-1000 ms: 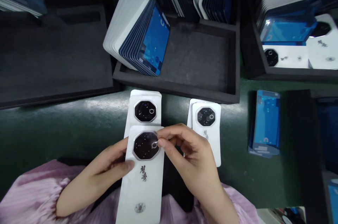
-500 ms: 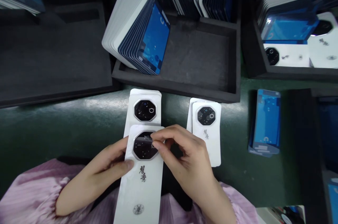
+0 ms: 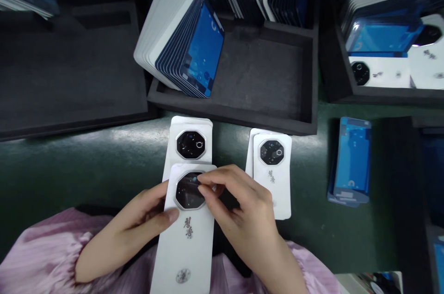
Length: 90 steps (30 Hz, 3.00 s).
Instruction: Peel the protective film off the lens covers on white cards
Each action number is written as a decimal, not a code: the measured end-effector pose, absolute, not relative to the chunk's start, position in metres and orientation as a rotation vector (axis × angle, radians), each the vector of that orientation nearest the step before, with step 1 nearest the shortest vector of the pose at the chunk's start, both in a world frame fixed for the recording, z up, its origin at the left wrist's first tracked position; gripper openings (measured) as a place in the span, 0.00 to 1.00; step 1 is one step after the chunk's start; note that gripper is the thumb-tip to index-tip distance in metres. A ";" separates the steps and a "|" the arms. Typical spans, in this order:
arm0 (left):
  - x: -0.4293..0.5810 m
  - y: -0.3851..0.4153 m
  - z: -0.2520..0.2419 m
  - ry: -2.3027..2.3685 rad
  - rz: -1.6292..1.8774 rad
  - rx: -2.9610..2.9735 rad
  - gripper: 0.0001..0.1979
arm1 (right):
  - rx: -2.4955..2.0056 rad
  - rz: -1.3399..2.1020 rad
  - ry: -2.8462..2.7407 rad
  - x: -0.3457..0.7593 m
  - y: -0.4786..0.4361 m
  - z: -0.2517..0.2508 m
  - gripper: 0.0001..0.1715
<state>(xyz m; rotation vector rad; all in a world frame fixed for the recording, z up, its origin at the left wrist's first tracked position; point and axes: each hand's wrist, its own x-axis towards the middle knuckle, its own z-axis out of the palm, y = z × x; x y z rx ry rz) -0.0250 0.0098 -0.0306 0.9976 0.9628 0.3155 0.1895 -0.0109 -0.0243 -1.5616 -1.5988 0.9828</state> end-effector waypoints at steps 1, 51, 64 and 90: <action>-0.025 0.009 -0.031 0.977 0.298 1.025 0.13 | -1.566 0.958 -1.614 0.189 -0.011 -0.024 0.11; -0.023 0.014 -0.027 0.791 0.525 1.459 0.09 | -1.518 1.535 -1.174 0.183 -0.019 -0.020 0.07; -0.021 0.015 -0.027 0.764 0.466 1.471 0.08 | -1.404 1.384 -1.203 0.177 -0.020 -0.024 0.10; -0.022 0.014 -0.025 0.884 0.468 1.538 0.08 | -1.597 0.784 -1.667 0.185 -0.018 -0.020 0.10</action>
